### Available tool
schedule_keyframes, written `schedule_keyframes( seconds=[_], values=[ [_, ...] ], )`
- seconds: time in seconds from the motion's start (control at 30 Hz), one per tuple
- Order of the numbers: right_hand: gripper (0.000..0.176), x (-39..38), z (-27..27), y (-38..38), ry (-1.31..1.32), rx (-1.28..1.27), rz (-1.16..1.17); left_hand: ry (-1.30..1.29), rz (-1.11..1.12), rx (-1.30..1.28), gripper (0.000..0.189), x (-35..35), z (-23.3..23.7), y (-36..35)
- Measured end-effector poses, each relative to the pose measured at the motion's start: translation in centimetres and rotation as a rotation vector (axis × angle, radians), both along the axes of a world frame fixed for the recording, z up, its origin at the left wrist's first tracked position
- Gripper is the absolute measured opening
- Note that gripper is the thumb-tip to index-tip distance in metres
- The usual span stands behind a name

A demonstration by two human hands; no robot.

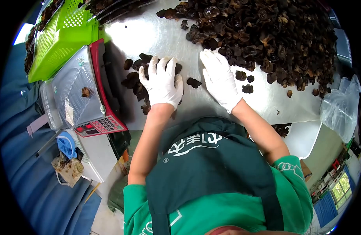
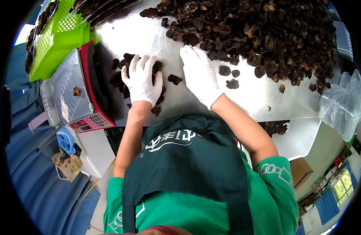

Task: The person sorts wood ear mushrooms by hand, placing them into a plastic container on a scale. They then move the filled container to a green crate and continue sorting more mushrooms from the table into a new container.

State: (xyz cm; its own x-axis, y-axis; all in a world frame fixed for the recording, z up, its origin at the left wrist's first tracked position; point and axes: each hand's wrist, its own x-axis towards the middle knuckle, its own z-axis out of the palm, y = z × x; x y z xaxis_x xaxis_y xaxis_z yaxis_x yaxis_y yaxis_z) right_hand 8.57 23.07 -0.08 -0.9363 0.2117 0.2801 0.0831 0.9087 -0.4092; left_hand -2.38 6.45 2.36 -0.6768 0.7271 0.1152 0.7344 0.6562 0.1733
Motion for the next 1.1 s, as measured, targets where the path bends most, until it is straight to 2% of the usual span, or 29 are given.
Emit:
schedule_keyframes(
  seconds=[0.13,0.2,0.27,0.33,0.4,0.43,0.57,0.67,0.87,1.0,1.1],
  values=[
    [0.054,1.4,-1.0,-1.3,-0.009,-0.062,0.040,-0.031,-0.019,0.164,0.052,2.8,1.1,-0.6],
    [0.054,2.1,-0.5,-1.5,-0.052,-0.119,0.035,-0.137,-0.104,0.183,0.052,4.9,1.0,-0.2],
    [0.054,2.4,0.1,-1.5,-0.109,-0.150,-0.003,-0.094,-0.189,0.085,0.048,6.2,-0.5,-0.3],
    [0.053,2.1,0.8,-1.5,-0.111,-0.105,-0.035,0.016,-0.144,0.055,0.023,5.4,-1.6,-0.1],
    [0.053,1.4,0.9,-1.3,-0.107,0.024,-0.057,0.142,-0.027,-0.033,0.016,4.1,-2.2,-0.6],
    [0.055,1.0,0.3,-1.3,-0.140,-0.048,-0.086,0.159,0.010,-0.016,0.015,3.3,-2.5,-1.2],
    [0.057,-0.5,-0.9,-1.9,-0.128,0.074,-0.140,0.145,0.028,-0.004,0.017,2.7,-2.1,-2.4],
    [0.053,-0.2,-1.6,-1.6,-0.022,-0.060,-0.094,0.133,0.037,-0.019,0.021,3.3,-1.9,-2.2],
    [0.052,2.6,-0.3,-3.1,-0.108,-0.154,-0.157,0.074,0.075,-0.003,0.023,3.7,-1.7,-2.0],
    [0.056,0.2,0.1,-2.7,-0.091,-0.063,-0.283,0.066,0.071,-0.017,0.022,3.5,-1.6,-1.8],
    [0.058,-1.1,-0.8,-2.6,-0.101,-0.029,-0.284,0.058,0.074,-0.021,0.022,3.4,-1.5,-1.7]
  ],
)
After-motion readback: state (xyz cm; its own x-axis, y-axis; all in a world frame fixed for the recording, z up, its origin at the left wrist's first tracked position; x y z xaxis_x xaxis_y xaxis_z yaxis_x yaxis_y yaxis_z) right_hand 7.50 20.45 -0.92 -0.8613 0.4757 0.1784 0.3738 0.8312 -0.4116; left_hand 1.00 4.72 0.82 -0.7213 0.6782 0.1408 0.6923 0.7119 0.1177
